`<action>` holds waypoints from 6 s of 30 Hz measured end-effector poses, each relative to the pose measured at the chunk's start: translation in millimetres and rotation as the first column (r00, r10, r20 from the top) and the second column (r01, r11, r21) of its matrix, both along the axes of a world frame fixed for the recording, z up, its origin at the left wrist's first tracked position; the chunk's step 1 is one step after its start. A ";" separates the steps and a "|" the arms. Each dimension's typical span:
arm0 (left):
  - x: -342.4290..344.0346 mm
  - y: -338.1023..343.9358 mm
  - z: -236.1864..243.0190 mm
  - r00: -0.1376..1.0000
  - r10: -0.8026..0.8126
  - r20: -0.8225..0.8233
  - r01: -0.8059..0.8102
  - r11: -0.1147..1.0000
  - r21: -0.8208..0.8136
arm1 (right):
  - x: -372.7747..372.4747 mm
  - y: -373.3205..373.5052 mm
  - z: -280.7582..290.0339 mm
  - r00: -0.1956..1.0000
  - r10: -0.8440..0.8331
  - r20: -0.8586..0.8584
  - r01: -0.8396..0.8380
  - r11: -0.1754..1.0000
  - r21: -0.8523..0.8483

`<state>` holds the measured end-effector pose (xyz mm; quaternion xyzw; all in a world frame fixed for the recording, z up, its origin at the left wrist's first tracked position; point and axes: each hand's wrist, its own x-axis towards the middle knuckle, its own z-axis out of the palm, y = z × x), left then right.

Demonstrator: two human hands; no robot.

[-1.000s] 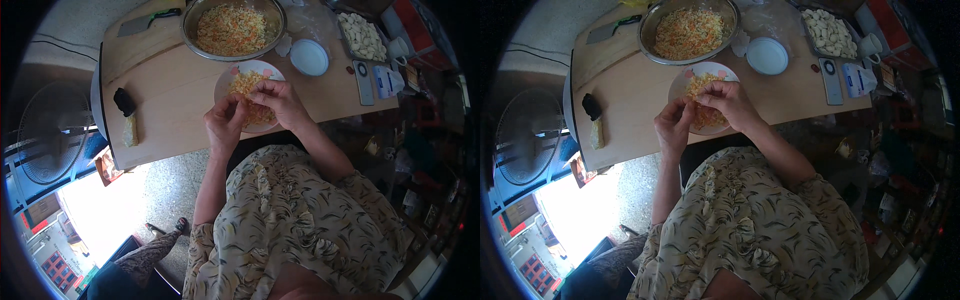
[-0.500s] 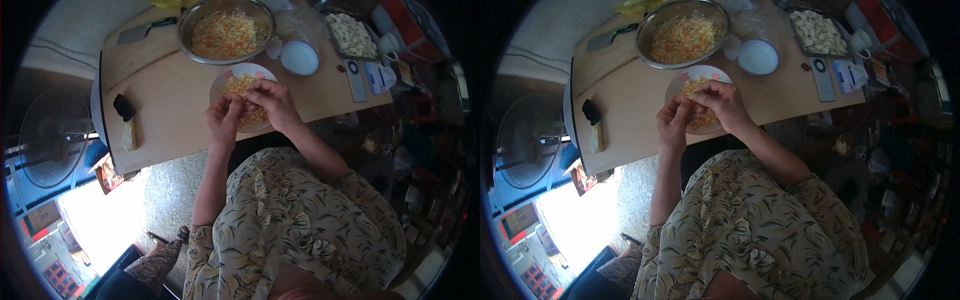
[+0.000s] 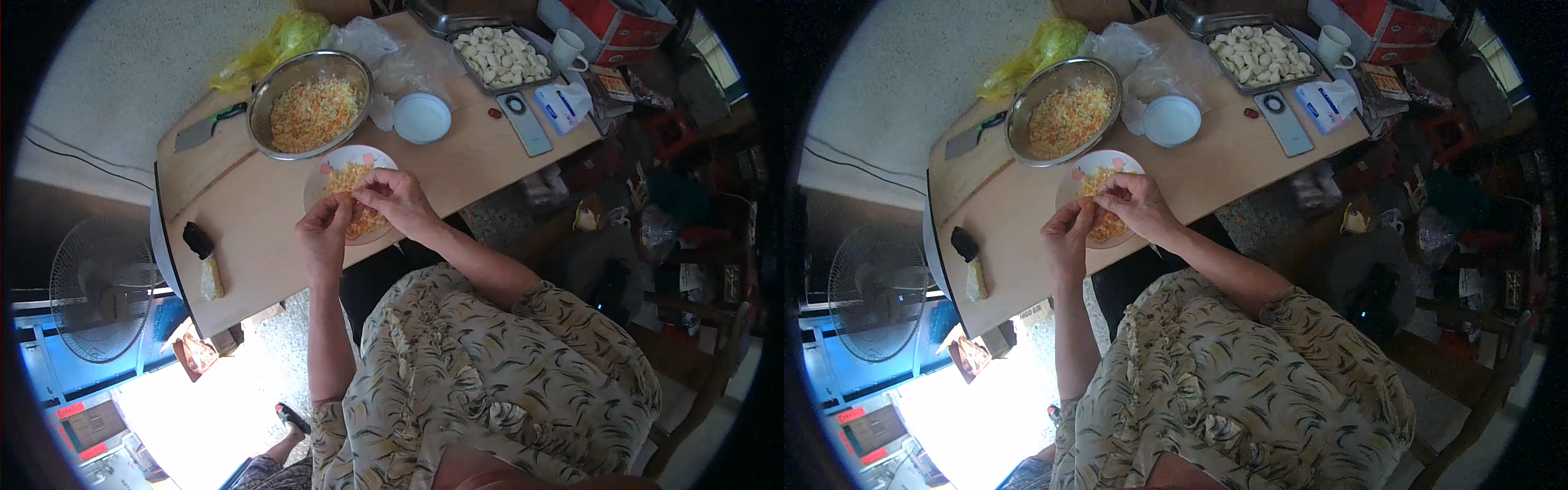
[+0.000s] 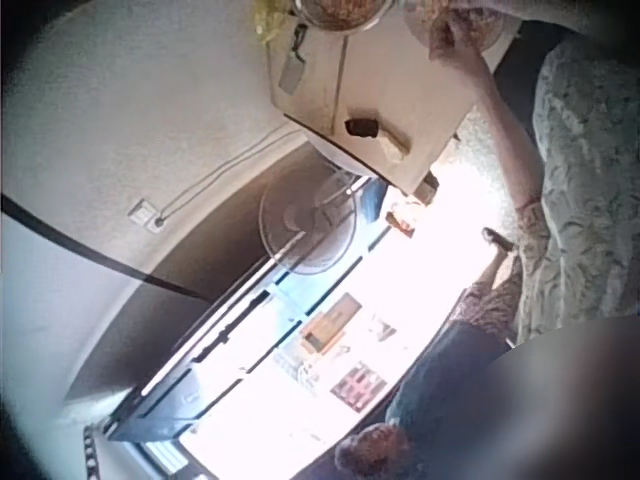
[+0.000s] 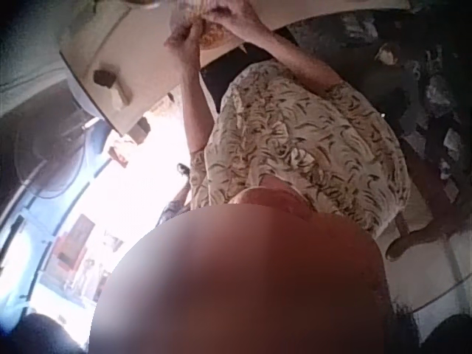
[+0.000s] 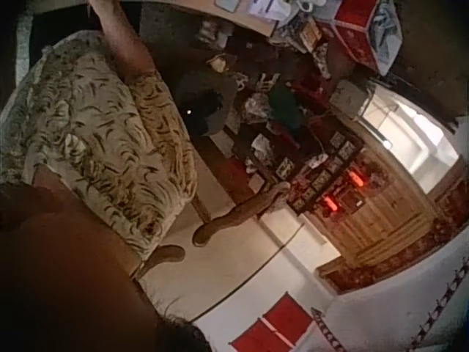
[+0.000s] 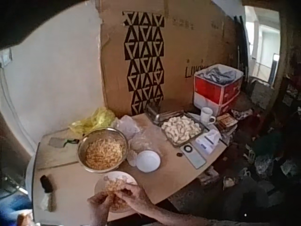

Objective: Manually mixing and sorting chopped ingredients in bowls, likely preparing a filling for dumplings.

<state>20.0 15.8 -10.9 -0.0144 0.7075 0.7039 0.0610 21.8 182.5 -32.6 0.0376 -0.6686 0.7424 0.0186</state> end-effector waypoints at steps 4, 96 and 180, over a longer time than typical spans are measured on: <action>0.1 1.0 -5.7 0.998 -0.024 -0.053 0.025 0.999 0.022 | 0.2 -0.1 1.8 1.000 -0.012 0.003 0.012 1.000 -0.012; -54.9 -12.9 4.3 0.932 -0.034 -0.360 -0.040 0.980 -0.195 | -74.4 11.3 22.6 0.927 0.274 0.256 -0.256 0.961 -0.099; 17.3 -34.5 -17.2 0.955 0.147 -0.256 -0.233 0.909 -0.345 | -52.0 -11.5 8.2 0.899 0.438 0.019 -0.249 0.475 0.844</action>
